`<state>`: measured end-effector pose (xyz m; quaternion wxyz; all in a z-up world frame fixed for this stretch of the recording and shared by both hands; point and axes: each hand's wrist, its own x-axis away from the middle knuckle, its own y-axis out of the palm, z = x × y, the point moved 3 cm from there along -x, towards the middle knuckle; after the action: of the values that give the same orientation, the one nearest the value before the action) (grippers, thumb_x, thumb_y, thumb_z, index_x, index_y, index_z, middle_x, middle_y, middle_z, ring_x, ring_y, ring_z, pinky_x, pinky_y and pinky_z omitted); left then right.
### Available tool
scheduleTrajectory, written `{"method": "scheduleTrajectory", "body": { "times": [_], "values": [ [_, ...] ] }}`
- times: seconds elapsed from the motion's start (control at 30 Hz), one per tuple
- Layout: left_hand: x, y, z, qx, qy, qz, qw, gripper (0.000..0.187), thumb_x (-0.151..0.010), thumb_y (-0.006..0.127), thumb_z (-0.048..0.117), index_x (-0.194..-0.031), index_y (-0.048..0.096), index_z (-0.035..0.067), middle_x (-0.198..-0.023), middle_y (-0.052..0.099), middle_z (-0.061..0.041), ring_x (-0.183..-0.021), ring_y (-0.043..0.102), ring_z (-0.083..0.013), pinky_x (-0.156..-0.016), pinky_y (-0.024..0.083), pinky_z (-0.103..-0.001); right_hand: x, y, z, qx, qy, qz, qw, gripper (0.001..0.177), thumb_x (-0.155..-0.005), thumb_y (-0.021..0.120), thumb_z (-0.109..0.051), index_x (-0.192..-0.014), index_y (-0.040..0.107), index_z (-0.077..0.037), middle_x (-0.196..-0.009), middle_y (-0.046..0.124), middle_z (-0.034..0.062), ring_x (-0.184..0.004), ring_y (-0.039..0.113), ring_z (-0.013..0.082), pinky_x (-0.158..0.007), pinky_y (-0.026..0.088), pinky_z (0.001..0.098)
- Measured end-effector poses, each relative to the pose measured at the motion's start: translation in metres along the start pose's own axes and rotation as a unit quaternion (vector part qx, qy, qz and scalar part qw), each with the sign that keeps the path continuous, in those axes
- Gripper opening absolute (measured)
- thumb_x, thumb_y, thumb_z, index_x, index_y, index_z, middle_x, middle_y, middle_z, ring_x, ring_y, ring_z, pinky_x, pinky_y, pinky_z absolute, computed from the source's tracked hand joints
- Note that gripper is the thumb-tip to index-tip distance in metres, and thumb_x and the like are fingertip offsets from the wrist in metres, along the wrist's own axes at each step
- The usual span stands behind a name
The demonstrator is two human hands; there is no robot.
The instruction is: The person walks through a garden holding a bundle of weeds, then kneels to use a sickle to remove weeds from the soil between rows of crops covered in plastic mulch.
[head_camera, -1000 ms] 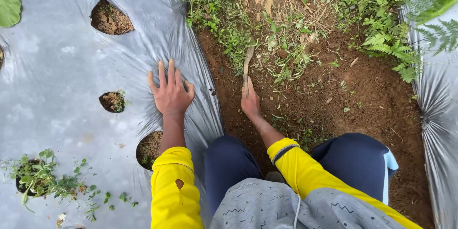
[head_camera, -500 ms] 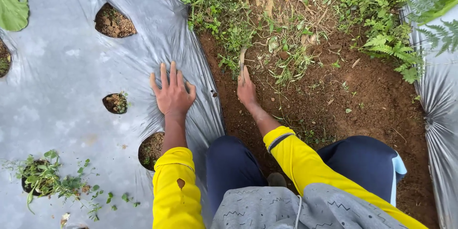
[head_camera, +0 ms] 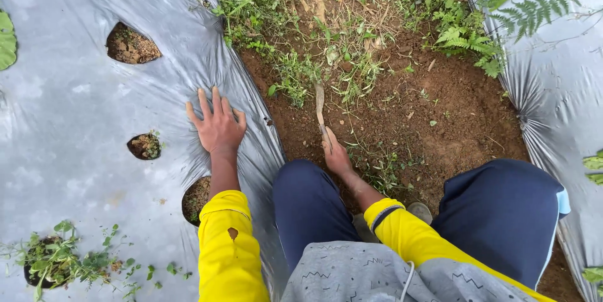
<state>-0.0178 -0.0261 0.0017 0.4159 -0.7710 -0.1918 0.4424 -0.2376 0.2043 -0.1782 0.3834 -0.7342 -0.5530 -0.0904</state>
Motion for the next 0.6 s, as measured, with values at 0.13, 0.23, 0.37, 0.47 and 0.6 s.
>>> {"method": "scheduleTrajectory", "body": {
  "times": [0.13, 0.23, 0.37, 0.47, 0.6],
  "values": [
    [0.006, 0.0, 0.001, 0.001, 0.002, -0.018, 1.0, 0.026, -0.083, 0.06, 0.026, -0.101, 0.069, 0.01, -0.135, 0.068, -0.012, -0.139, 0.053, -0.0373, -0.115, 0.032, -0.068, 0.009, 0.001, 0.04, 0.026, 0.032, 0.015, 0.999, 0.057, -0.109, 0.036, -0.052, -0.163, 0.028, -0.035, -0.148, 0.056, 0.0189, -0.126, 0.06, 0.0474, -0.102, 0.053, 0.0617],
    [0.003, 0.005, 0.002, 0.008, 0.002, -0.025, 1.0, 0.025, -0.085, 0.061, 0.027, -0.102, 0.069, 0.01, -0.136, 0.067, -0.012, -0.141, 0.05, -0.0393, -0.114, 0.03, -0.07, 0.034, -0.017, 0.037, 0.092, 0.051, 0.056, 0.993, 0.058, -0.11, 0.033, -0.053, -0.164, 0.025, -0.033, -0.149, 0.053, 0.0177, -0.122, 0.062, 0.0489, -0.104, 0.052, 0.0617],
    [0.007, -0.002, -0.001, 0.024, 0.012, -0.057, 0.998, 0.029, -0.089, 0.064, 0.027, -0.11, 0.071, 0.009, -0.14, 0.066, -0.015, -0.145, 0.044, -0.0442, -0.115, 0.024, -0.074, 0.087, -0.03, 0.029, 0.081, 0.122, 0.132, 0.98, 0.056, -0.11, 0.031, -0.043, -0.163, 0.025, -0.023, -0.145, 0.054, 0.0202, -0.12, 0.062, 0.0502, -0.103, 0.053, 0.062],
    [0.01, 0.0, -0.001, 0.045, 0.024, -0.066, 0.997, 0.035, -0.086, 0.064, 0.029, -0.114, 0.071, 0.008, -0.141, 0.065, -0.017, -0.144, 0.044, -0.0456, -0.112, 0.025, -0.075, 0.085, -0.037, 0.043, 0.064, 0.129, 0.17, 0.975, 0.057, -0.109, 0.035, -0.047, -0.16, 0.029, -0.024, -0.141, 0.055, 0.0175, -0.12, 0.062, 0.0482, -0.102, 0.053, 0.0621],
    [0.009, 0.003, -0.009, 0.061, 0.04, -0.078, 0.994, 0.045, -0.083, 0.064, 0.033, -0.119, 0.07, 0.008, -0.142, 0.064, -0.018, -0.144, 0.045, -0.0461, -0.111, 0.026, -0.074, 0.083, -0.05, 0.006, 0.003, 0.078, 0.203, 0.976, 0.051, -0.109, 0.04, -0.04, -0.155, 0.034, -0.018, -0.141, 0.055, 0.0232, -0.123, 0.06, 0.0513, -0.101, 0.051, 0.0649]
  ]
}}
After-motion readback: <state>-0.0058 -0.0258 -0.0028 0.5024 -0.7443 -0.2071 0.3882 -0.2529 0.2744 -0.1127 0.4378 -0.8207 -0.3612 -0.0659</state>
